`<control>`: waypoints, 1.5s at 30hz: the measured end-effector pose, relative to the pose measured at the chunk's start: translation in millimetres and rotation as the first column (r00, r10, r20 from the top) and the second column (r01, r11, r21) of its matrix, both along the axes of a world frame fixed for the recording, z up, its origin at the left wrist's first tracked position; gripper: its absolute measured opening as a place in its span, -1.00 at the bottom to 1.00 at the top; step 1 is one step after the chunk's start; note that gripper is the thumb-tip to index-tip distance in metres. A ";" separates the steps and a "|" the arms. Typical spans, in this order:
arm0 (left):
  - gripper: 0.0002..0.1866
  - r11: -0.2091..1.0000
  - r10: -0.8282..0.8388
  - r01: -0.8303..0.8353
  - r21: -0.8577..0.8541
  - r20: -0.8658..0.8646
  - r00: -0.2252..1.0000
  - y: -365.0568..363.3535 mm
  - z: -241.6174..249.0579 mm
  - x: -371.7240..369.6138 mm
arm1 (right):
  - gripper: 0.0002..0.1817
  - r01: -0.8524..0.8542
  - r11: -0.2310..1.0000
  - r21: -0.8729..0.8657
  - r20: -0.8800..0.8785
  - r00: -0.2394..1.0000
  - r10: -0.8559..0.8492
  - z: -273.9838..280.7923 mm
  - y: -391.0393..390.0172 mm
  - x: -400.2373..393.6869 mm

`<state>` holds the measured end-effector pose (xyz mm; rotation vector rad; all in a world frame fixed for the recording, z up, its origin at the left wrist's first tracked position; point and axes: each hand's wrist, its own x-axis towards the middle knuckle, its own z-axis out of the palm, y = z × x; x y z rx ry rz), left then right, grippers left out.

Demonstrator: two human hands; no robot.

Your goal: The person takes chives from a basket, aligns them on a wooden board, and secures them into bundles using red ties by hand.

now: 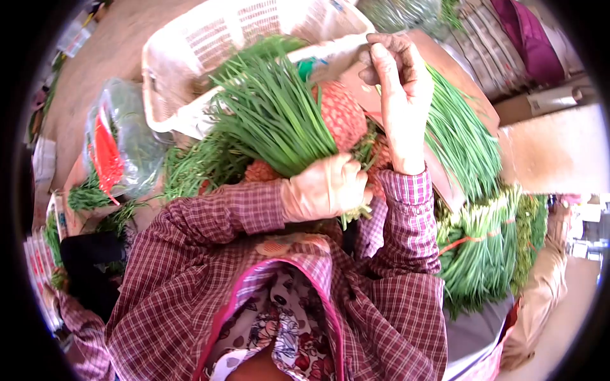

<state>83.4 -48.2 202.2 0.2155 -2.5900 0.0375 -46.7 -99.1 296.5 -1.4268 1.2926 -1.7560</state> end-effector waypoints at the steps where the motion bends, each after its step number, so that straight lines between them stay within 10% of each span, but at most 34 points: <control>1: -0.87 0.999 -0.022 0.022 0.024 -0.014 1.000 7.6 -18.0 -6.6 | -0.81 -0.007 1.000 0.023 -0.022 1.000 0.008 -3.1 3.9 -5.0; 15: -0.83 0.956 0.026 0.083 -0.281 0.362 0.932 30.1 -73.8 -17.9 | -0.80 -0.240 0.928 0.285 -0.125 0.951 0.284 -17.9 12.8 18.4; 25: -0.87 0.908 0.021 0.151 -0.391 0.402 0.915 31.2 -63.1 -8.7 | -0.83 -0.543 0.817 0.195 -0.585 0.604 0.542 -27.9 -31.0 68.9; 30: -0.86 0.917 0.032 0.054 -0.395 0.207 0.978 31.3 -78.5 -12.1 | -0.80 -0.420 0.870 0.258 -0.668 0.573 0.475 -47.2 -38.8 63.1; 45: -0.73 0.908 0.035 0.111 -0.404 0.339 0.940 34.0 -85.4 -12.8 | -0.74 -0.325 0.917 0.229 -0.845 0.402 0.354 -42.3 -38.4 63.4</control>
